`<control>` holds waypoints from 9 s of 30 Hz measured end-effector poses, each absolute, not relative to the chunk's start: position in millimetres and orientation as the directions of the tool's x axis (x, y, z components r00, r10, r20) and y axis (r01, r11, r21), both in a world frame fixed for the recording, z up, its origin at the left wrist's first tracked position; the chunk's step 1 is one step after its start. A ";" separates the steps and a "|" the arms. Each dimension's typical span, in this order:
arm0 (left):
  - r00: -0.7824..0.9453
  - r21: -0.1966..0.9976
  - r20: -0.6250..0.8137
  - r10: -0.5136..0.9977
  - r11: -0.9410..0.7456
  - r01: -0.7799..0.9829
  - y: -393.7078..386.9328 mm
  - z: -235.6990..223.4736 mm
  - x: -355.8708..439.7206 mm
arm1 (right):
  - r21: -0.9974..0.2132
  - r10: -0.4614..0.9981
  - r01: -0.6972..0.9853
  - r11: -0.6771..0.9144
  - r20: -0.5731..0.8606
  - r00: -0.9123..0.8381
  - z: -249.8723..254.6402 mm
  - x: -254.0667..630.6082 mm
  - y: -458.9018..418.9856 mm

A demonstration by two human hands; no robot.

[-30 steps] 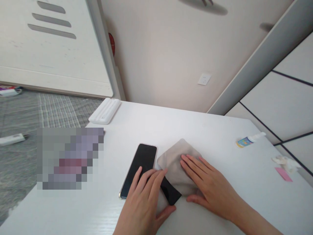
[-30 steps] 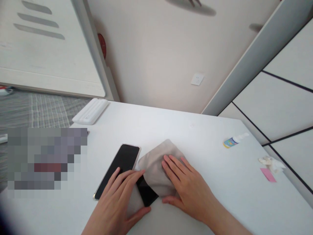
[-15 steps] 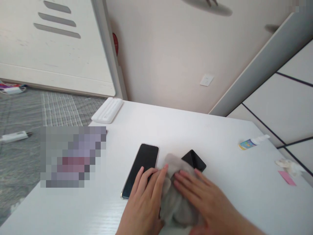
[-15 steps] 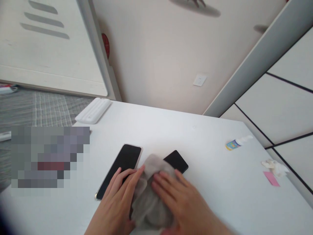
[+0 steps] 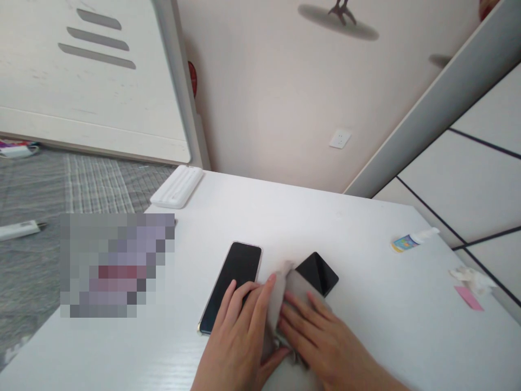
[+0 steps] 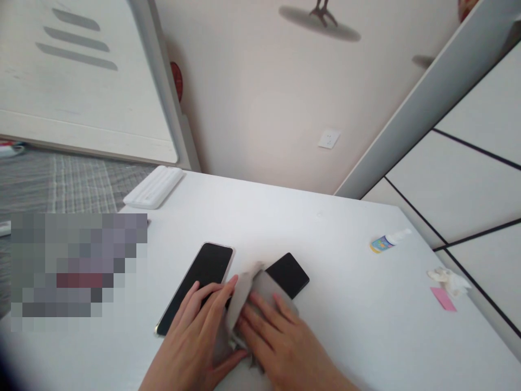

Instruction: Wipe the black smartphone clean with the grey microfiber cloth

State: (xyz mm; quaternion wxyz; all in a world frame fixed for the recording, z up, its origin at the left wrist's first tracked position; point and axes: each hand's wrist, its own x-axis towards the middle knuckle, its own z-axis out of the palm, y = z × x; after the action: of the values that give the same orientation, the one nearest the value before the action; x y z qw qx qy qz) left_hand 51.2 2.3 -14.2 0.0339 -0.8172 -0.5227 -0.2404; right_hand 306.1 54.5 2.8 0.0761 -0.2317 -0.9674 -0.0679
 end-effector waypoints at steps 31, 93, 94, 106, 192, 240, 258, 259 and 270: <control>0.299 0.240 0.413 0.860 -0.420 0.876 1.5 -16.7 53.0 | 0.074 0.586 0.608 0.791 0.195 -0.786 7.3 322.0 54.7; 0.298 0.247 0.396 0.868 -0.414 0.876 -0.3 -19.2 49.2 | 0.062 0.620 0.636 0.769 0.171 -0.766 -4.5 303.5 54.4; 0.296 0.248 0.396 0.869 -0.411 0.877 -0.1 -19.3 49.4 | 0.078 0.648 0.670 0.738 0.193 -0.737 -5.5 305.4 54.2; 0.313 0.218 0.395 0.864 -0.419 0.881 0.8 -20.0 49.6 | 0.204 0.564 0.625 0.754 0.288 -0.774 -9.4 308.9 34.8; 0.292 0.289 0.351 0.890 -0.400 0.870 2.5 -12.4 53.2 | 0.080 0.535 0.553 0.830 0.172 -0.827 -7.6 308.5 39.0; 0.316 0.241 0.372 0.873 -0.419 0.875 4.2 -13.2 51.9 | 0.096 0.631 0.663 0.742 0.230 -0.741 -1.4 309.1 57.3; 0.330 0.232 0.385 0.862 -0.436 0.869 4.3 -13.3 52.6 | -0.028 0.537 0.542 0.840 0.190 -0.822 7.0 296.9 63.6; 0.332 0.235 0.379 0.864 -0.436 0.869 4.3 -13.3 52.9 | -0.027 0.491 0.494 0.869 0.176 -0.854 6.7 297.2 63.7; 0.337 0.216 0.369 0.867 -0.432 0.876 1.9 -11.4 52.5 | 0.117 0.369 0.389 0.914 0.162 -0.915 4.4 321.7 56.0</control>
State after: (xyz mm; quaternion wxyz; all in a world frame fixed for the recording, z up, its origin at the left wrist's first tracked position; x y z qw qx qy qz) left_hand 52.5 1.9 -11.4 0.0103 -0.8174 -0.5328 -0.2187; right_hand 321.7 56.0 4.4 0.0681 -0.1940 -0.9759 -0.0736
